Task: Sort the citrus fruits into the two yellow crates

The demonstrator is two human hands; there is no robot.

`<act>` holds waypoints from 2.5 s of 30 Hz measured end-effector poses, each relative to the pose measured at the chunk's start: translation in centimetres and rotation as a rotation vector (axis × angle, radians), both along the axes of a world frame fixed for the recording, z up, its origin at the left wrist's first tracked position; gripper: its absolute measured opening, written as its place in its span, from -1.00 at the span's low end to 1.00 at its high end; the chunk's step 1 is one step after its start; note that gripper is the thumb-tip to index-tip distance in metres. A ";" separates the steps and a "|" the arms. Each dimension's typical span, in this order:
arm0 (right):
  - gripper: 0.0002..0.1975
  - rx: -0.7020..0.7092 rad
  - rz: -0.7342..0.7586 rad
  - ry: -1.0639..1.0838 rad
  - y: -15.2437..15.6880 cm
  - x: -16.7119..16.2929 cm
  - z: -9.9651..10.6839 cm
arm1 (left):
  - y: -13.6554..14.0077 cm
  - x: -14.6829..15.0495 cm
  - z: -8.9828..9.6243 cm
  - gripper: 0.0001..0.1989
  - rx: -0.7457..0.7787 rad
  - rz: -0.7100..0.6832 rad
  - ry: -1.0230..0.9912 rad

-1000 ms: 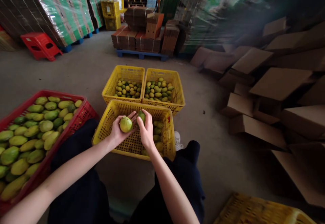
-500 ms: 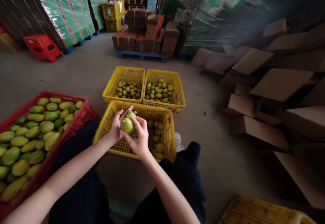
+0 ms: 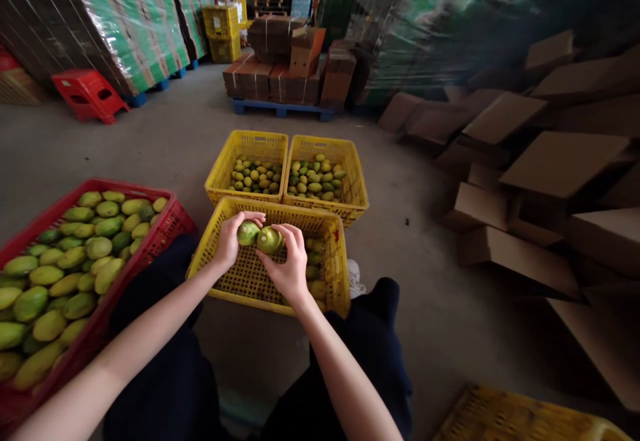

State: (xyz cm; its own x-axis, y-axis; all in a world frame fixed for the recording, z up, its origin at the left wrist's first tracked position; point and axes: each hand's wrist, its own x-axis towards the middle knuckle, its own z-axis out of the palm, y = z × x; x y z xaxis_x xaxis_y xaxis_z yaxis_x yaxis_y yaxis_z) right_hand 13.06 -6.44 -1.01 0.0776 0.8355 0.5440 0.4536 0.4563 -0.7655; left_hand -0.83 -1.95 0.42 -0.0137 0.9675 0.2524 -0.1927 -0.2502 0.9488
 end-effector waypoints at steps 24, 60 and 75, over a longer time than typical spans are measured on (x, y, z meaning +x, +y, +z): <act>-0.55 0.120 -0.042 -0.109 -0.4 0.0 0.3 | -0.7 -0.3 0.0 -0.62 0.205 0.042 0.153; -0.76 -1.092 0.272 1.212 2.7 1.3 -1.2 | 1.3 -1.3 1.2 -0.77 -1.106 -0.008 -0.691; -0.73 -0.832 0.324 1.201 2.0 0.7 0.6 | 0.4 -0.9 2.4 -0.84 -0.882 -0.120 -0.757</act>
